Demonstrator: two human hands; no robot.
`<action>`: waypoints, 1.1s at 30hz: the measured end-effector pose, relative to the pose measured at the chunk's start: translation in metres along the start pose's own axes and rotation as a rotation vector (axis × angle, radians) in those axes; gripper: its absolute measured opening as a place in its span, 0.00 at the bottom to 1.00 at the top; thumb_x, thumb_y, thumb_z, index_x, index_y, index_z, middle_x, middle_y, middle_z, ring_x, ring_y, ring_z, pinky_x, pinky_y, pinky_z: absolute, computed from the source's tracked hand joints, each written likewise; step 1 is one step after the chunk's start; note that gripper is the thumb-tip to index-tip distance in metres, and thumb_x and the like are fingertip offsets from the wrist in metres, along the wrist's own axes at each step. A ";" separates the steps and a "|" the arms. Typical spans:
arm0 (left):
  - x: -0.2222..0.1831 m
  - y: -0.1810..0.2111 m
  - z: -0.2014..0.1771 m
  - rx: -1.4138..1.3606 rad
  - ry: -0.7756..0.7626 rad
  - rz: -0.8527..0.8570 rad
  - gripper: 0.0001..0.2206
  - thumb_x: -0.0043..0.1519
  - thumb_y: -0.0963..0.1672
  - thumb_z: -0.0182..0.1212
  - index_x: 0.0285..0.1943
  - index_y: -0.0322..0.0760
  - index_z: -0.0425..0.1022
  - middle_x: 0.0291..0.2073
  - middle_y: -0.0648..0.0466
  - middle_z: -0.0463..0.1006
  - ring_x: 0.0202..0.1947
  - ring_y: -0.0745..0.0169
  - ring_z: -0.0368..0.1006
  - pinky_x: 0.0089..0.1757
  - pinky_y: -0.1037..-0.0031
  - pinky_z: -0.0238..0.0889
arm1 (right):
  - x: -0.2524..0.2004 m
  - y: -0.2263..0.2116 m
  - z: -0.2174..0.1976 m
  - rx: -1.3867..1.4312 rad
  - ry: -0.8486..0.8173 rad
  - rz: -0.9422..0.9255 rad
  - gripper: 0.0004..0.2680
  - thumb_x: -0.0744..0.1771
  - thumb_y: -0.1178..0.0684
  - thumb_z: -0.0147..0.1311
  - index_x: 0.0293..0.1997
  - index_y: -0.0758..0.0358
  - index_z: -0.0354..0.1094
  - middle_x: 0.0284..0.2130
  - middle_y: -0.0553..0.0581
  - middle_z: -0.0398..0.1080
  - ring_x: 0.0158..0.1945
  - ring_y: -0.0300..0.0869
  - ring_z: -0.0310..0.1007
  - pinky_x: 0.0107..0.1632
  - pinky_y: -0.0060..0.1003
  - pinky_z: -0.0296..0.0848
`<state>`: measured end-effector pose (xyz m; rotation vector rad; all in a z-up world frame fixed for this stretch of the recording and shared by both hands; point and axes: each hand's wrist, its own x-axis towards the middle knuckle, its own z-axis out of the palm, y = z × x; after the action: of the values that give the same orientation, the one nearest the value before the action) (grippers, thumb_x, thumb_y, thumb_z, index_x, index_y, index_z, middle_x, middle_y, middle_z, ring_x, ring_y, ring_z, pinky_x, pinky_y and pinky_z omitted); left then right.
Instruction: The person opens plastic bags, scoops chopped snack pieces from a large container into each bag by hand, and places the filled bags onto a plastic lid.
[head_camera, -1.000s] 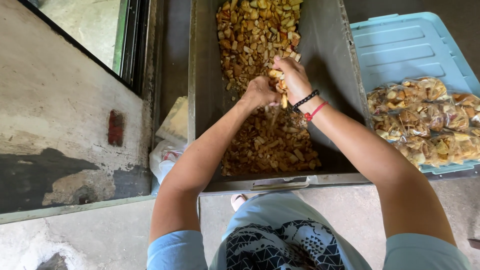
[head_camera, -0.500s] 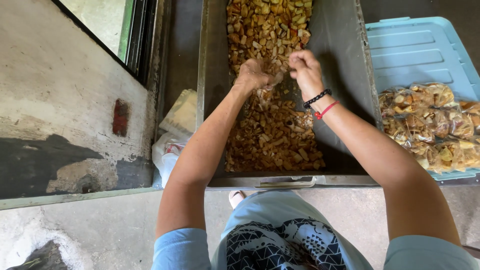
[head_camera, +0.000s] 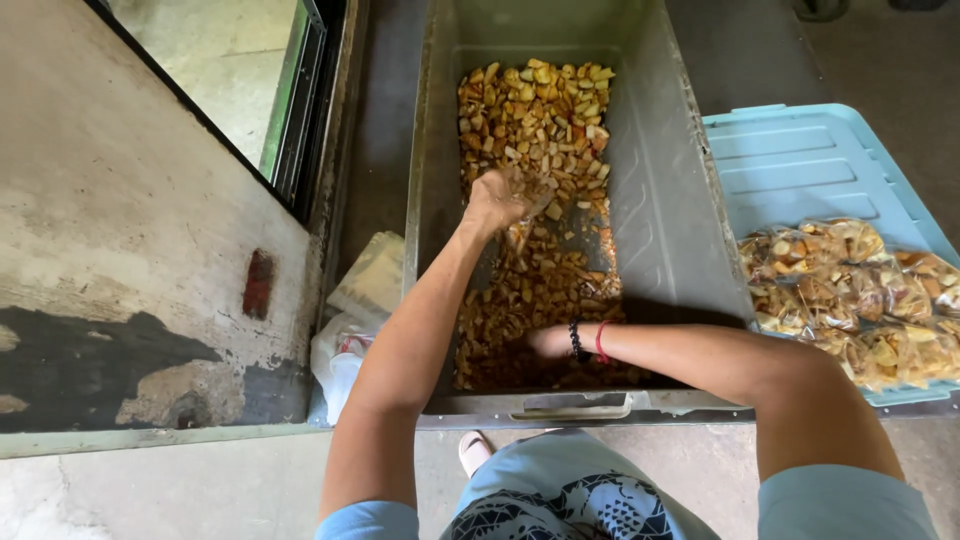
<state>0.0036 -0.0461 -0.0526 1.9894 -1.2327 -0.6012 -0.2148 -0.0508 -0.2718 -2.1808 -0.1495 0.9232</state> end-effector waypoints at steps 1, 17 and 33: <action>-0.004 0.005 -0.008 0.013 0.058 0.022 0.29 0.53 0.48 0.71 0.62 0.27 0.72 0.49 0.44 0.82 0.45 0.55 0.78 0.48 0.69 0.73 | -0.007 -0.011 -0.010 0.061 -0.013 0.077 0.16 0.65 0.53 0.57 0.57 0.67 0.68 0.44 0.62 0.74 0.43 0.47 0.75 0.43 0.40 0.72; -0.016 0.001 0.024 0.757 0.052 0.538 0.17 0.50 0.38 0.70 0.49 0.37 0.78 0.39 0.45 0.82 0.37 0.53 0.79 0.31 0.67 0.73 | -0.207 -0.172 -0.205 0.903 0.846 0.019 0.10 0.67 0.55 0.58 0.52 0.62 0.65 0.37 0.61 0.71 0.33 0.40 0.75 0.23 0.32 0.71; -0.054 0.073 -0.027 -0.328 -0.431 0.004 0.23 0.45 0.37 0.72 0.52 0.26 0.78 0.35 0.47 0.85 0.29 0.66 0.78 0.32 0.76 0.73 | -0.191 -0.159 -0.199 1.047 1.168 -0.368 0.04 0.72 0.56 0.51 0.47 0.65 0.69 0.42 0.55 0.74 0.41 0.36 0.75 0.41 0.33 0.79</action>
<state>-0.0430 -0.0099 0.0219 1.6296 -1.2835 -1.1945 -0.1965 -0.1266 0.0368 -1.2972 0.4030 -0.5031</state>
